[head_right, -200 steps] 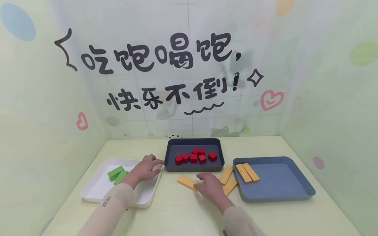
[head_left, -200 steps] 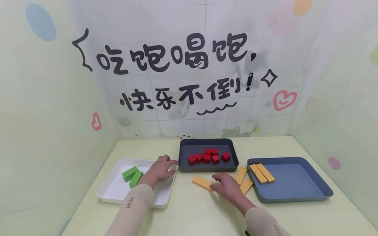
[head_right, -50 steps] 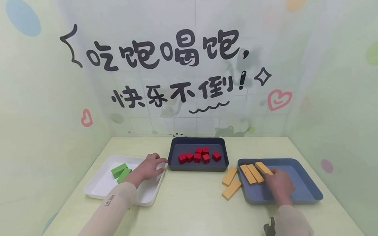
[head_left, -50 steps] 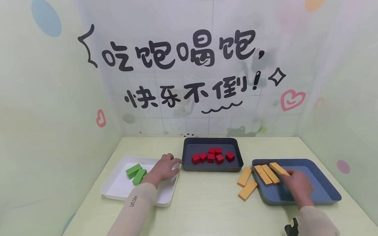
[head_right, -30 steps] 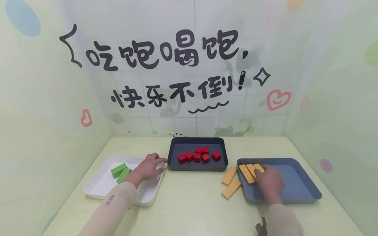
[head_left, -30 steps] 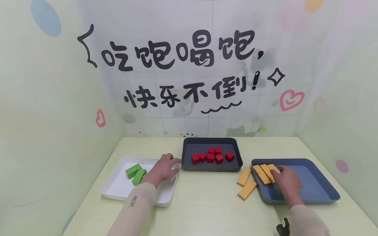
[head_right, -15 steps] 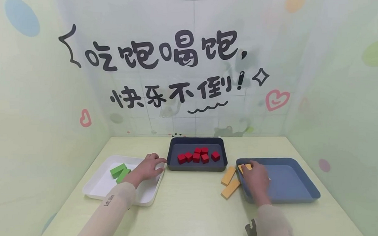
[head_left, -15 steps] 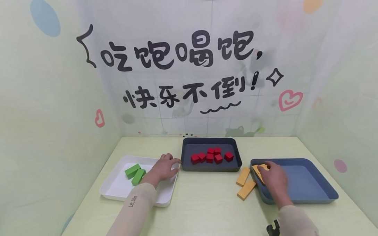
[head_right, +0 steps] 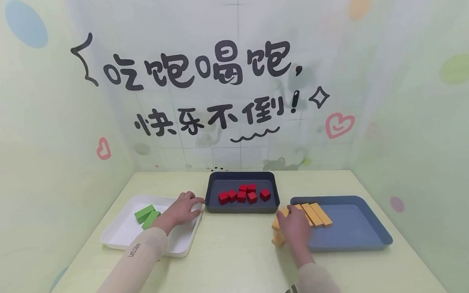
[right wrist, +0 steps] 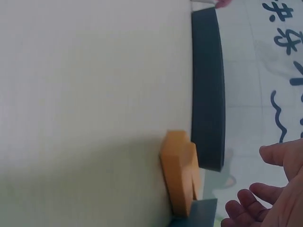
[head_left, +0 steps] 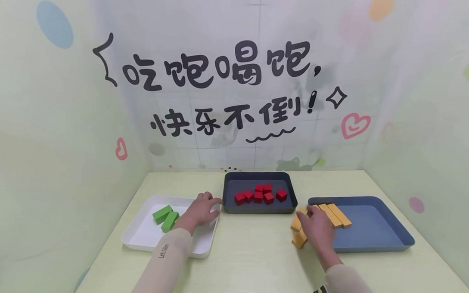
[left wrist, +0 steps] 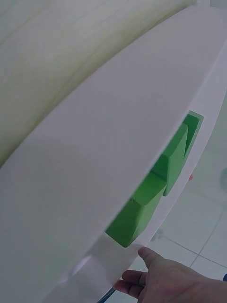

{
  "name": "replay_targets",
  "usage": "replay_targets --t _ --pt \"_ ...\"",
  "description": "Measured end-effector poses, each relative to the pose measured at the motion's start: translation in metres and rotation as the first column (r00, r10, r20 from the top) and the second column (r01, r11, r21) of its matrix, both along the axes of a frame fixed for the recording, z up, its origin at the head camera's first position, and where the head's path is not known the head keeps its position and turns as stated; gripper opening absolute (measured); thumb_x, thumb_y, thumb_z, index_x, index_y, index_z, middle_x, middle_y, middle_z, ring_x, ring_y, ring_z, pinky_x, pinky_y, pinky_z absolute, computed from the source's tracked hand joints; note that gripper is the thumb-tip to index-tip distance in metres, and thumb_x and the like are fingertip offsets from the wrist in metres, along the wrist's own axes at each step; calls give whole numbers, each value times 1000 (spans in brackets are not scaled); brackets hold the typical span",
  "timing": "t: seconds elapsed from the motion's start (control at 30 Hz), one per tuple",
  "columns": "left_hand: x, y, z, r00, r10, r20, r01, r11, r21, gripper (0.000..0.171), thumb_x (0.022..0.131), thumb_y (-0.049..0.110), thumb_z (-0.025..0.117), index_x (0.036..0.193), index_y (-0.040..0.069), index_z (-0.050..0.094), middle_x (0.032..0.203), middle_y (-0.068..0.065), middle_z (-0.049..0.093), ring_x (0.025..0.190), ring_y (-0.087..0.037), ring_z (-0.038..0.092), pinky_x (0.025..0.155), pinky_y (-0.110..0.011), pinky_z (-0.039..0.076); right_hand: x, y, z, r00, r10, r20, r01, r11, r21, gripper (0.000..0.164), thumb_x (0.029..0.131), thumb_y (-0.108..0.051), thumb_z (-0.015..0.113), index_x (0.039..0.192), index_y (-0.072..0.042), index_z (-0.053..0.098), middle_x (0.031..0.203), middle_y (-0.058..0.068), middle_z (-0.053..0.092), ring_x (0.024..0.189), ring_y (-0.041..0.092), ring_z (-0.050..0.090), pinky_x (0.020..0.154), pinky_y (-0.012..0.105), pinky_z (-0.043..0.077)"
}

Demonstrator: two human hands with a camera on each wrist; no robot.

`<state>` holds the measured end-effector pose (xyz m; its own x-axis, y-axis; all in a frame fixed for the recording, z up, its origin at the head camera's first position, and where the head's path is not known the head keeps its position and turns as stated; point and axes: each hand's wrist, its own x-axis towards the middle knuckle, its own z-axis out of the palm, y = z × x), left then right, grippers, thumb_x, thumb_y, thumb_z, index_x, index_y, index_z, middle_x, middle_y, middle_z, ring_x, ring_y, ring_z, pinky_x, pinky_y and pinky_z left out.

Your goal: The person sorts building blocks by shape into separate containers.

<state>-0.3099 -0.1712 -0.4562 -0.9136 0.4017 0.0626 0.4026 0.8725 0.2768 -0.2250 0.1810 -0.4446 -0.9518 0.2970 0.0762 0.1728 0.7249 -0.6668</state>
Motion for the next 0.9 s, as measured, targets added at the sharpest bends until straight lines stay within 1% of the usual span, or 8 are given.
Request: replay_targets --t 0.17,0.27,0.4,0.5,0.63,0.7,0.77,0.9 --pt "0 -1 -1 1000 0 -7 0 1000 -3 34 95 23 62 129 17 65 120 -16 52 111 -33 46 94 -50 45 1 -14 -15 998 -16 63 15 1000 17 56 94 -34 63 133 6 57 126 24 61 112 42 59 83 59 47" --pt "0 0 -1 1000 7 -1 -7 1000 -3 34 96 24 62 129 18 64 120 -16 51 112 -33 46 95 -50 44 2 -18 -21 997 -26 69 23 998 51 56 93 -35 63 131 6 58 126 26 61 111 44 59 82 61 48" --pt "1 0 2 1000 9 7 -9 1000 -2 34 96 24 62 130 18 64 121 -16 51 113 -33 46 96 -50 44 1 -22 -25 997 -37 61 28 991 128 56 91 -35 65 128 7 59 119 28 63 103 46 61 74 59 50" --pt "2 1 3 1000 6 10 -6 1000 -2 34 96 24 62 130 17 64 121 -16 51 113 -33 46 96 -50 44 -2 -24 -28 996 -40 82 21 977 212 55 91 -34 66 124 10 60 110 30 63 96 45 62 69 57 51" --pt "2 1 2 1000 8 18 -8 1000 -1 35 96 24 63 130 17 64 121 -16 51 112 -33 46 96 -50 44 -9 -27 -31 993 -36 116 -5 943 332 50 92 -32 65 110 14 61 95 29 61 89 43 61 67 54 52" --pt "1 1 2 1000 10 23 -10 1000 -2 35 96 24 63 131 17 64 122 -16 51 113 -33 46 96 -50 45 -13 -29 -33 992 -39 120 -7 932 363 47 92 -31 64 102 14 61 91 28 60 87 43 60 68 54 51" --pt "1 1 1 1000 12 27 -12 1000 1 36 96 24 62 131 17 64 122 -16 51 114 -33 46 96 -50 44 -15 -31 -34 991 -54 121 5 926 378 45 92 -31 64 98 13 61 91 29 59 89 44 59 71 56 51" --pt "-1 1 -1 1000 11 25 -12 1000 3 36 96 24 62 132 17 63 122 -15 51 114 -32 46 97 -50 44 -20 -34 -35 988 -83 126 27 917 398 43 93 -30 63 97 13 61 94 29 59 93 44 59 76 56 49"
